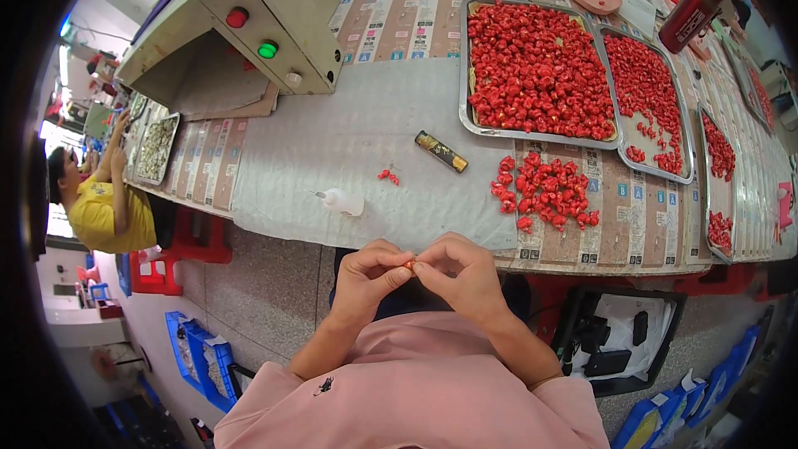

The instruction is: The person assembles small red decorative pieces by applying glue from a bottle and pressing components together by hand on the work table.

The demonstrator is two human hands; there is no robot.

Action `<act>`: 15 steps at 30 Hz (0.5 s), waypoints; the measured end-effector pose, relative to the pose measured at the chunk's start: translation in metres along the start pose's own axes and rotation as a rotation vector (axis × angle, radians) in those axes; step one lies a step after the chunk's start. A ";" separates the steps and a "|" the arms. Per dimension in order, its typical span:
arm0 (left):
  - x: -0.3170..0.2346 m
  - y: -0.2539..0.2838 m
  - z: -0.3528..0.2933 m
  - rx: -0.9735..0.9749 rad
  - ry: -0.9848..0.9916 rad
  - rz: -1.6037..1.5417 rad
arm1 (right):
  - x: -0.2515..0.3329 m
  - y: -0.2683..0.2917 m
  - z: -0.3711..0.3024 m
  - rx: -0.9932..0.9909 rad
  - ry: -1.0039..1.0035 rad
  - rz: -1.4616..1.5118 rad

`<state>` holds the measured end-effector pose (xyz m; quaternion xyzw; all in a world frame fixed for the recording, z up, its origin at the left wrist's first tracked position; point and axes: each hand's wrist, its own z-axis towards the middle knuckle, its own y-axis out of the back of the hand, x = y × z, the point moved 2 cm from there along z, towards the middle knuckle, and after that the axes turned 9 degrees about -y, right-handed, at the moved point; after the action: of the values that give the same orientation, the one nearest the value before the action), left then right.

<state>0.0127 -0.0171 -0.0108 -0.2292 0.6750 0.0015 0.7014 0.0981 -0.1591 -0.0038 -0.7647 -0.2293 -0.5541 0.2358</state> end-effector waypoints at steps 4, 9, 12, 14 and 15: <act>0.000 0.000 -0.001 -0.004 0.004 0.004 | 0.001 0.000 -0.001 0.000 0.000 -0.010; 0.001 0.000 0.000 -0.001 -0.006 -0.011 | 0.002 0.000 -0.001 0.001 -0.010 -0.017; 0.002 0.000 0.000 0.010 0.006 -0.018 | 0.003 0.001 -0.002 -0.005 -0.007 -0.026; 0.000 -0.002 0.001 0.010 0.013 -0.039 | 0.005 0.001 -0.003 -0.012 -0.003 -0.036; 0.000 -0.002 0.001 0.009 0.020 -0.062 | 0.007 0.001 -0.004 -0.017 -0.002 -0.032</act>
<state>0.0144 -0.0189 -0.0097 -0.2468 0.6745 -0.0253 0.6953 0.0973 -0.1616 0.0043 -0.7635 -0.2371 -0.5589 0.2203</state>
